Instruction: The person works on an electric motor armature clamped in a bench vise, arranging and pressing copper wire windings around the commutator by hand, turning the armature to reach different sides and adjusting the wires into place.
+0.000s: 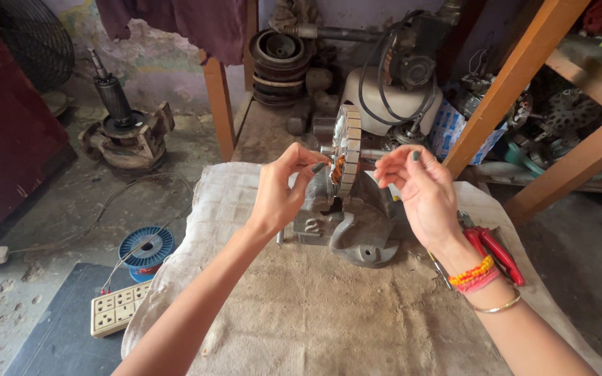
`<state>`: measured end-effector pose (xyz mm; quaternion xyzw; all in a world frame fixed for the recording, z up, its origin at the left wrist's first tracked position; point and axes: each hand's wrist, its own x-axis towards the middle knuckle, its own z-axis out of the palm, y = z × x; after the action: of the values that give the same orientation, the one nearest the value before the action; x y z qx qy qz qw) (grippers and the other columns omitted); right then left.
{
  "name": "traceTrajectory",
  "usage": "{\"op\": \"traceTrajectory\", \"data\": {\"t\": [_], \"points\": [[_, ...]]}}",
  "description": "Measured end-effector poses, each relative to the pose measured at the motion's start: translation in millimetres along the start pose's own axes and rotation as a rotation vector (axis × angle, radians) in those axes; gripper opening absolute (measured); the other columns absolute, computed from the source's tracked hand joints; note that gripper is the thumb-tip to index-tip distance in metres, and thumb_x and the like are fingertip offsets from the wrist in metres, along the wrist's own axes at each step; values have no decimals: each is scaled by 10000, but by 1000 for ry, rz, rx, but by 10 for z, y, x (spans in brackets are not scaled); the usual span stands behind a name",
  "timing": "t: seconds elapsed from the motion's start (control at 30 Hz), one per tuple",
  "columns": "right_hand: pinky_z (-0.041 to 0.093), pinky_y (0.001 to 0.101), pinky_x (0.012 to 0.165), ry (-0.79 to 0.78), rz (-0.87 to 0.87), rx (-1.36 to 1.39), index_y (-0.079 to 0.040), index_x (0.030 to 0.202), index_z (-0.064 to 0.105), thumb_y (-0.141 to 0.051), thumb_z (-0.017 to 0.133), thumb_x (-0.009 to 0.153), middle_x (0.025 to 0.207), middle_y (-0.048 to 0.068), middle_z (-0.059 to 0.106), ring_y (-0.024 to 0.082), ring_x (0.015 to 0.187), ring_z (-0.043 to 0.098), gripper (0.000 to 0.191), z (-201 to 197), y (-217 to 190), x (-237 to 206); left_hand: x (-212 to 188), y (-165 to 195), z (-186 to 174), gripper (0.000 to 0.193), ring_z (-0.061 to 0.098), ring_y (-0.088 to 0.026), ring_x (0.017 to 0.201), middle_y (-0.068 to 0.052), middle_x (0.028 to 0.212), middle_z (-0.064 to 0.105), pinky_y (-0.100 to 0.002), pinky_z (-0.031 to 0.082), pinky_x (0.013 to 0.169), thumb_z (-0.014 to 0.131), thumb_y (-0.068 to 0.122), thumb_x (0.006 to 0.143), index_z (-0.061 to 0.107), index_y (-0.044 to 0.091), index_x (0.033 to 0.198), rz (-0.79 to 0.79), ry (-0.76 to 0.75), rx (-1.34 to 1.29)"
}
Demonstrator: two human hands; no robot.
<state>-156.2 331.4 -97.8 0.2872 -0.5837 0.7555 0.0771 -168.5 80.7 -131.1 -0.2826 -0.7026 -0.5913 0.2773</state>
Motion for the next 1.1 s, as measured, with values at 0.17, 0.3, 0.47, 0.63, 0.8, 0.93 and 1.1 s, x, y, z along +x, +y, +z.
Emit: {"op": "traceTrajectory", "data": {"t": [0.17,0.3,0.47,0.63,0.8,0.93,1.1], "points": [[573,400,948,110,128,266,-25,1121,562,-154,403,1120,1111,200,710,287,1051,709,205,-227,107,124,46,62,40,113,758,-215,1017,-98,1075,773,-352,589,909,636,-39,942,641,-5,1050,-53,0,20],[554,353,782,182,126,300,-36,1129,560,-153,400,1146,945,144,680,226,849,667,199,-404,227,139,64,107,36,174,743,-233,999,-111,1093,766,-378,577,899,648,-13,944,655,15,1116,-50,-27,111],[434,268,596,251,-4,-180,-47,1067,518,-218,362,1175,751,43,562,115,638,505,256,-468,292,88,75,186,28,403,711,-237,1062,-116,1181,734,-363,561,892,587,-23,932,569,43,1329,17,-79,113],[398,261,571,247,-158,-782,-17,1029,552,-161,377,1162,710,38,574,94,632,477,263,-376,245,-19,96,168,102,465,600,-294,839,-78,1246,754,-420,537,780,558,7,939,659,122,1377,-339,-36,-38],[446,272,607,147,-272,-1046,-5,1057,580,-86,440,1116,672,62,578,106,628,552,172,-268,164,-152,110,72,146,447,661,-126,1169,-56,1268,756,-324,463,1049,528,50,925,681,62,1345,-403,-4,-389],[483,316,640,92,-235,-1119,-15,1118,612,-34,456,1080,713,91,601,169,664,598,161,-227,79,-186,140,94,187,410,710,-126,1042,-74,1125,803,-326,517,940,534,93,893,743,30,1241,-618,228,-497],[530,418,799,-161,-321,-1297,18,1207,595,72,507,930,1011,165,640,310,923,645,296,-251,-34,-270,123,236,199,346,694,-161,841,-70,1028,820,-316,531,756,575,163,927,764,60,1198,-510,332,-265]]}}
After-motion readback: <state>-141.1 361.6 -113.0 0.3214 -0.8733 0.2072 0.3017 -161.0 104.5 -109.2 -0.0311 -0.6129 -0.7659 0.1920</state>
